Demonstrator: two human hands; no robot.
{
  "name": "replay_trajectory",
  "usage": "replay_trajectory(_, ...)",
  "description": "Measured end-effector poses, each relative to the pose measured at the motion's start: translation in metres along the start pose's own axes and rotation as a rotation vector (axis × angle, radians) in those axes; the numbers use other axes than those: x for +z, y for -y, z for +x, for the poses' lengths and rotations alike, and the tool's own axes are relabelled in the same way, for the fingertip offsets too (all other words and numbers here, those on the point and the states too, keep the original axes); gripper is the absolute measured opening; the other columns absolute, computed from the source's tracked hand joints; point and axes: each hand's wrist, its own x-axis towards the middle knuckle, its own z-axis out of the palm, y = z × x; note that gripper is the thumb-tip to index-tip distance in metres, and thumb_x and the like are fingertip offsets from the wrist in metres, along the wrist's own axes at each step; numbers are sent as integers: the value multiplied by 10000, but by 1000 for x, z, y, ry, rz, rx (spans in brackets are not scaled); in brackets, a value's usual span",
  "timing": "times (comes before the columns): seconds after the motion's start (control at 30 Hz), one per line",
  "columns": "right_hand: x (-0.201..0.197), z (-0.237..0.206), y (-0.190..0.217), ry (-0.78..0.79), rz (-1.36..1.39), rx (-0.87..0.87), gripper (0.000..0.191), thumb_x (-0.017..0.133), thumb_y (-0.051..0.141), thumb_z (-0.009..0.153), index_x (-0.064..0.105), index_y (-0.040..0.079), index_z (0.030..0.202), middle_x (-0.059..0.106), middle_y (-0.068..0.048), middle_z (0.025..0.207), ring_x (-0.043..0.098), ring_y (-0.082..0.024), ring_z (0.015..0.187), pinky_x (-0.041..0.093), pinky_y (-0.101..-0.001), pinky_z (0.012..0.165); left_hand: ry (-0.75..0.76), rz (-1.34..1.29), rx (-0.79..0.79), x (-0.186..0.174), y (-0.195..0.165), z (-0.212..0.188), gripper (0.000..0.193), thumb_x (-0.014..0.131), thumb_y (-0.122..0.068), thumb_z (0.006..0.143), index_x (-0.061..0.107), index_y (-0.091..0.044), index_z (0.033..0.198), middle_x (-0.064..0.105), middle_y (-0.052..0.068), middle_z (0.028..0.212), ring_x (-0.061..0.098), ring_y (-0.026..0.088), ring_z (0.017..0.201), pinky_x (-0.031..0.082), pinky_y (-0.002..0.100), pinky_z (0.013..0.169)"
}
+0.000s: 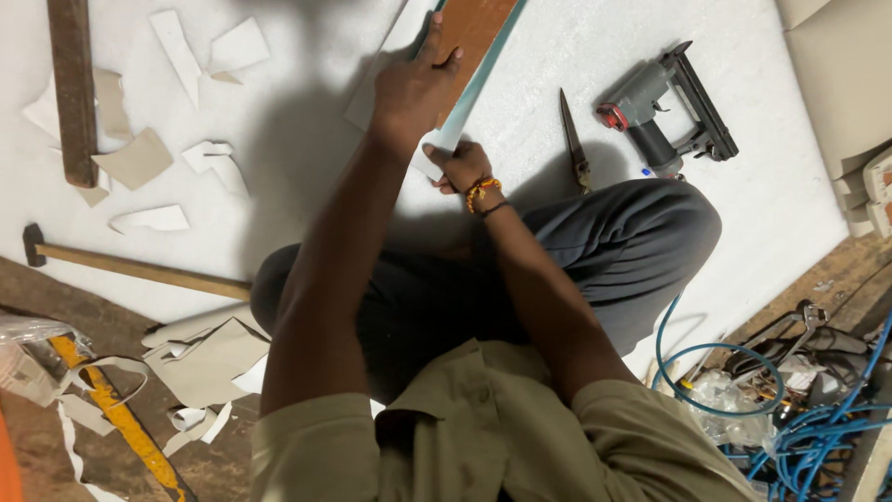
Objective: The person sits on the workshop floor and wraps fabric around a long wooden frame strip with foam. They press the fabric edges over the wood, then use a pneumatic staple gun to fasten the fabric along the strip, working section by section along its length.
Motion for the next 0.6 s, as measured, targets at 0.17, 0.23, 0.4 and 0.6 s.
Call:
replay_trajectory(0.17,-11,14,5,-33,-88,-127,409,731,390,941,709,-14,1002,738,-61,760,669,-111,552,553,-250,443,-130,-13,91,0,-1,-1,488,550,-446,1122,488,-153,1508,572,106,1501,748,281,888,618,370,805)
replay_trajectory(0.23,-13,19,1,-43,-87,-142,412,718,383,933,691,-21,1005,705,-63,728,697,-122,538,527,-257,422,-361,-125,169,2,-1,-2,548,560,-436,1123,471,-71,1522,599,101,1466,740,297,934,627,362,827)
replay_trajectory(0.4,-24,30,-12,-17,-117,-139,403,685,379,973,702,-24,965,654,-57,661,674,-127,511,488,-259,411,-149,-62,78,8,4,5,293,644,-400,1055,729,-153,1189,638,83,1234,732,313,813,601,411,746)
replay_trajectory(0.6,-31,43,-11,-89,-242,-132,413,638,383,1012,698,0,871,681,-73,586,629,-158,457,469,-295,432,-305,82,184,17,8,4,257,628,-376,1074,805,-198,1017,583,36,1247,722,295,844,587,417,738)
